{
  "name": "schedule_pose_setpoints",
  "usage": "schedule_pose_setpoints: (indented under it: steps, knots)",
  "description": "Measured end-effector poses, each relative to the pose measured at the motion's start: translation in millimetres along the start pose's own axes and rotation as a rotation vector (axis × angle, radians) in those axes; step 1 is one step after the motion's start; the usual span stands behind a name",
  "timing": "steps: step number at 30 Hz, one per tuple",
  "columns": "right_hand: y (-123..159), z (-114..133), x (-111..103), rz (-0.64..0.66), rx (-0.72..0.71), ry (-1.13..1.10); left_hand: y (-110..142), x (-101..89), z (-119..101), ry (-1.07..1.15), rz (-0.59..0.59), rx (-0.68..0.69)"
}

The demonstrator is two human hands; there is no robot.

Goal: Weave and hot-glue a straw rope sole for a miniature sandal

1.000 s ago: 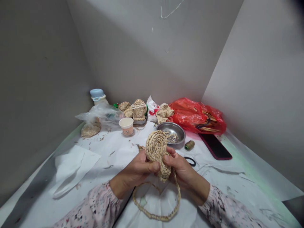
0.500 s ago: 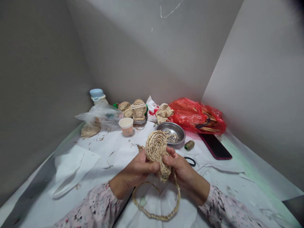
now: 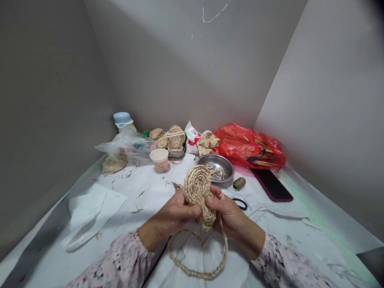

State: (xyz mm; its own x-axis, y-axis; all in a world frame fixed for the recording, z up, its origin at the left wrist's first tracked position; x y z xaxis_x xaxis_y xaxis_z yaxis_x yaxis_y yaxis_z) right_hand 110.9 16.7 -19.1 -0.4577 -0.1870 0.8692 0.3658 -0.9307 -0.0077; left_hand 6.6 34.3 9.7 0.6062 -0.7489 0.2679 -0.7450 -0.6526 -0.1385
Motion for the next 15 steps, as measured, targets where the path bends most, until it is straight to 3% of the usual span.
schedule_pose_setpoints:
  steps: [15]
  knots:
    - [-0.7,0.0,0.6,0.031,0.003,-0.019,0.2,-0.9,-0.1,0.006,-0.007,-0.024]
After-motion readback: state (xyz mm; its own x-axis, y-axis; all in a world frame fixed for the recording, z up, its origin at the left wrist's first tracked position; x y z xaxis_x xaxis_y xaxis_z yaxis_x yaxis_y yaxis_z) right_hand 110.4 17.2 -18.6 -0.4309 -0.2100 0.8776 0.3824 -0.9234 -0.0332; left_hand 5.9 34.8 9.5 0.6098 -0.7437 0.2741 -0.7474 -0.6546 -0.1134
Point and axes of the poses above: each hand's wrist, its own y-axis away from the middle knuckle, its own x-axis out of the palm, z = x × y, the point moved 4 cm from there along -y, towards the middle knuckle, and after that the axes turned 13 degrees about -y, right-handed, at the moved point
